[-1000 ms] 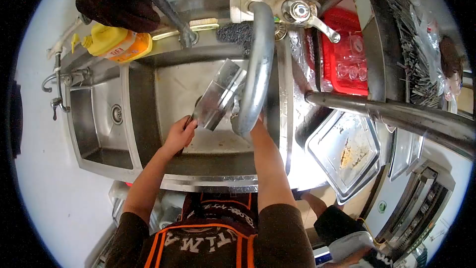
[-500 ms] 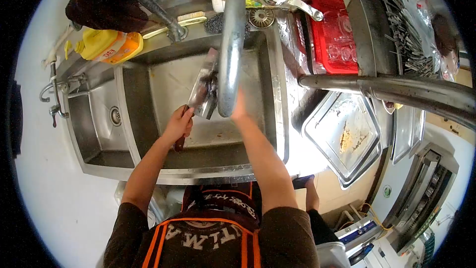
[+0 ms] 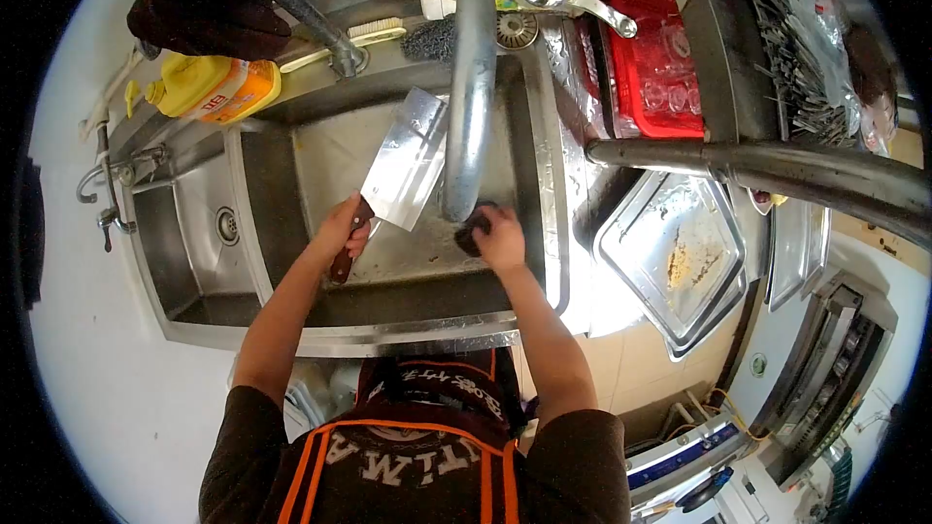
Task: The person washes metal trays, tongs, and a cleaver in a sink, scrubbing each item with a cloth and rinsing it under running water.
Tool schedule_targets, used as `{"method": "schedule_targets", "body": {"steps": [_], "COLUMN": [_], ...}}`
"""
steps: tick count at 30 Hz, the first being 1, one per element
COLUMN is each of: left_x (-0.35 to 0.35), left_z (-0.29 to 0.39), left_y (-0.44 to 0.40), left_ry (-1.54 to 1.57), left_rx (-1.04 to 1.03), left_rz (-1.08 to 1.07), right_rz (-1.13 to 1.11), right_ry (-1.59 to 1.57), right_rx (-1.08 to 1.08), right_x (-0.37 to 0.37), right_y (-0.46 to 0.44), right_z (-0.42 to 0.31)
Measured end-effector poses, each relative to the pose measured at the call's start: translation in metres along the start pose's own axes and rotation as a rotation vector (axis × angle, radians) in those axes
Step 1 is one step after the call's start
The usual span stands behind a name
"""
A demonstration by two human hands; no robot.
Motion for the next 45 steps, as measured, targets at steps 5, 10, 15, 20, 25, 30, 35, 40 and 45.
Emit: {"method": "schedule_targets", "body": {"steps": [5,10,15,20,25,30,35,40,45], "left_x": [-0.018,-0.045,-0.041,-0.031,-0.016,-0.012,-0.018,-0.055,-0.057], "left_z": [-0.001,0.002,0.000,0.000,-0.002,0.000,-0.009,0.017,-0.006], "left_y": [0.003,0.002,-0.006,-0.007,0.006,0.012,0.012,0.018,0.011], "left_ry": [0.013,0.019,0.059,0.058,0.087,0.121,-0.076,-1.203,-1.031], "left_rx": [0.055,-0.025,-0.036,0.009,0.041,0.042,-0.052,-0.446,-0.451], "left_rz": [-0.050,-0.047,0.039,0.068,0.012,-0.059,0.006,0.416,0.541], "right_rz": [0.319,0.390,0.297,0.006,-0.227,-0.025,0.354,0.210,0.253], "right_ry": [-0.318,-0.146,-0.296,-0.237,0.278,0.359,0.366,-1.263,-1.476], "right_rx": [0.072,0.142,0.011,0.122,-0.026,-0.169,0.162,-0.450,-0.504], "right_x": [0.033,-0.006,-0.047,-0.055,-0.027,-0.027,-0.003,-0.041,-0.032], "right_y": [-0.029,-0.060,-0.009,0.006,-0.013,-0.026,-0.029,-0.053,-0.048], "right_z": [-0.039,-0.077,-0.077,-0.075,0.001,0.063,-0.027,-0.035,-0.019]}}
Point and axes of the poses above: each hand's wrist, its own y-axis away from the middle knuckle, its own x-axis out of the back of the hand, z = x × y, the point moved 4 cm from there along -y, towards the middle knuckle, and after that the axes turned 15 degrees about -y, right-handed, at the moved point
